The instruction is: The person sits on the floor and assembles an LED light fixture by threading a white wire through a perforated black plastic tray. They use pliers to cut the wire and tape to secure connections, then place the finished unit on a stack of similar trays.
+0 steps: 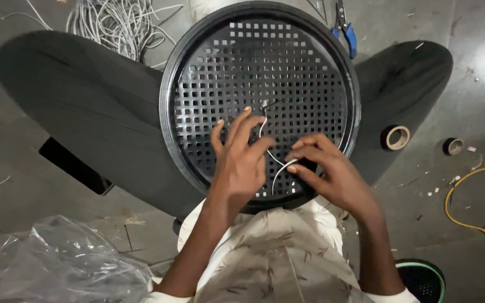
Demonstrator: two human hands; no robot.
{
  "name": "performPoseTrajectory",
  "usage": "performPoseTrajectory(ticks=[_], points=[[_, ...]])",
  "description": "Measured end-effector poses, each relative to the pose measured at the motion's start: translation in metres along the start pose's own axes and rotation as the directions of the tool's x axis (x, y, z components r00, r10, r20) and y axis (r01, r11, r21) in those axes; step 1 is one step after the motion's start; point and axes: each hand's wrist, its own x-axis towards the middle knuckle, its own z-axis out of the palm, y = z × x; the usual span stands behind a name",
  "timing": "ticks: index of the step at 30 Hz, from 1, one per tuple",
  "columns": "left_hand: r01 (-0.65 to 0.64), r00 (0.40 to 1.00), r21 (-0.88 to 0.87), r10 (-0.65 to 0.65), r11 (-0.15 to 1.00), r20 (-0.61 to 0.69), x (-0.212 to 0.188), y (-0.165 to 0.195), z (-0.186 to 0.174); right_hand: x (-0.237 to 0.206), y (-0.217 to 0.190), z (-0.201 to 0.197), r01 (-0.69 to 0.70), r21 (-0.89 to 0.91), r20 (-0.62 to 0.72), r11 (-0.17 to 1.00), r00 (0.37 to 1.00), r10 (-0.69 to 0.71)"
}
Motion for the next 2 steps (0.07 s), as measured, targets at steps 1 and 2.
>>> performPoseTrajectory(ticks=[1, 2], points=[[-0.021, 1.0, 0.011, 0.021, 1.0, 0.005, -0.0019, -0.002, 0.0014, -0.0015, 0.0039, 0.002, -0.036, -0.016, -0.002, 0.999, 0.999, 0.036], [-0.029, 1.0, 0.038, 0.028, 0.999, 0.014, -0.0031, -0.0039, 0.0027, -0.0017, 0.0081, 0.0047, -0.071, -0.032, -0.007, 0.997, 0.997, 0.071]])
